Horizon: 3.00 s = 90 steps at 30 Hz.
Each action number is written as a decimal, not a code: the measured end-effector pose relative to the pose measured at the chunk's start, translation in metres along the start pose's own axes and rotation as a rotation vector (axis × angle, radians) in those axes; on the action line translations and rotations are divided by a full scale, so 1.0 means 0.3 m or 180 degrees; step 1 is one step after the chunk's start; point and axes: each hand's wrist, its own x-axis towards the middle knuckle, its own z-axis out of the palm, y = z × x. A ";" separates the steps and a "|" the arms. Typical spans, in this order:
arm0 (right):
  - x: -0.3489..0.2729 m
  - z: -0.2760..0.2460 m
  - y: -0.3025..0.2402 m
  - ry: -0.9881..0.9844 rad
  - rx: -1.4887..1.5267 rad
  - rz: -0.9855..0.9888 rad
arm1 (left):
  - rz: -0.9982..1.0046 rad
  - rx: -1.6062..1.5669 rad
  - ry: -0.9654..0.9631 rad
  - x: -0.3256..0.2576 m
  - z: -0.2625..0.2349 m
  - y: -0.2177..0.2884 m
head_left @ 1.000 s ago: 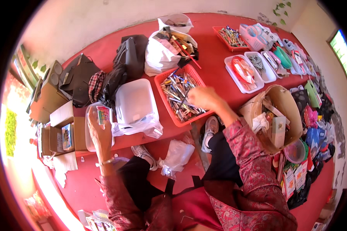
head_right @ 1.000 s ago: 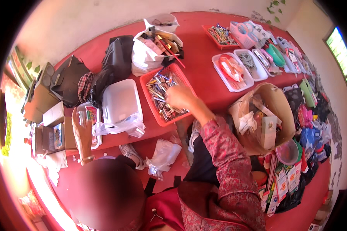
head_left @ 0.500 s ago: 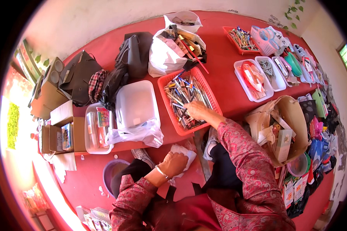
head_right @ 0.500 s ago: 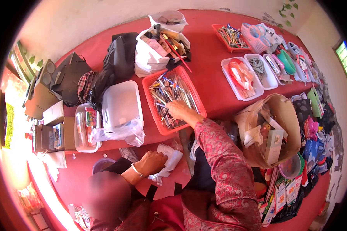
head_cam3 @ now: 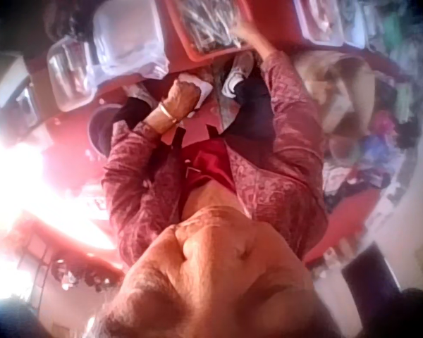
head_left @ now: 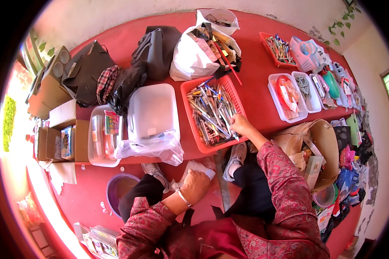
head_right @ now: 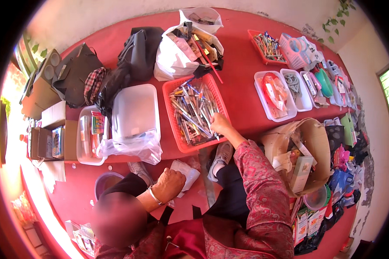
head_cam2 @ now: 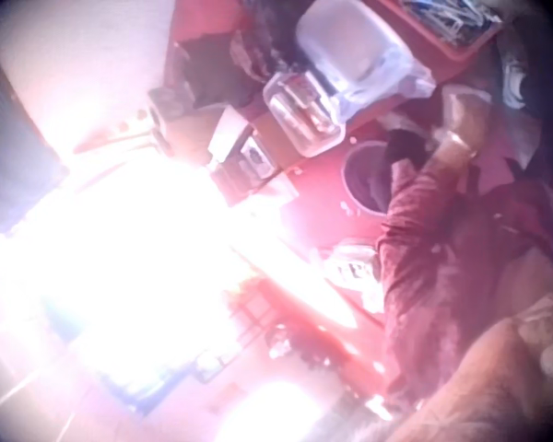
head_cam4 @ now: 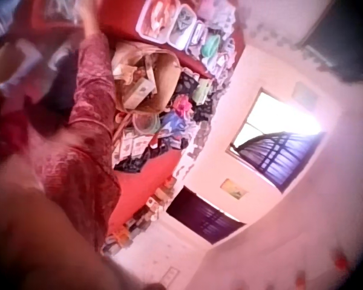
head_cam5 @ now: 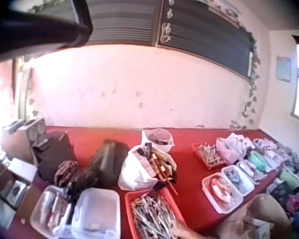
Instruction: The person sits on the floor and sorts through a red basket of pens and markers. They pick up items one by one, inspect them, and place them into a white plastic container. The person continues this process, occasionally moving the basket or adjusting the pile of stationery.
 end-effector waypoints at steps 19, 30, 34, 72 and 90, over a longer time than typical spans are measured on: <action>-0.426 -0.106 -0.427 -0.2597 0.1716 0.0151 | -0.0183 -0.1724 0.1807 0.086 -0.182 -0.074; -0.188 -0.159 -0.138 0.0293 0.2275 0.0409 | -0.1560 -0.5999 0.1289 0.010 -0.235 -0.140; -0.063 -0.080 0.012 0.0345 0.0033 0.0802 | -0.1586 -0.6862 0.1212 0.001 -0.242 -0.155; -0.020 -0.157 -0.004 0.0086 0.1337 -0.0239 | -0.1417 -0.6886 0.1564 0.013 -0.298 -0.186; -0.501 -0.065 -0.483 -0.0874 0.2194 -0.0620 | -0.1383 -0.7150 0.1720 0.061 -0.299 -0.115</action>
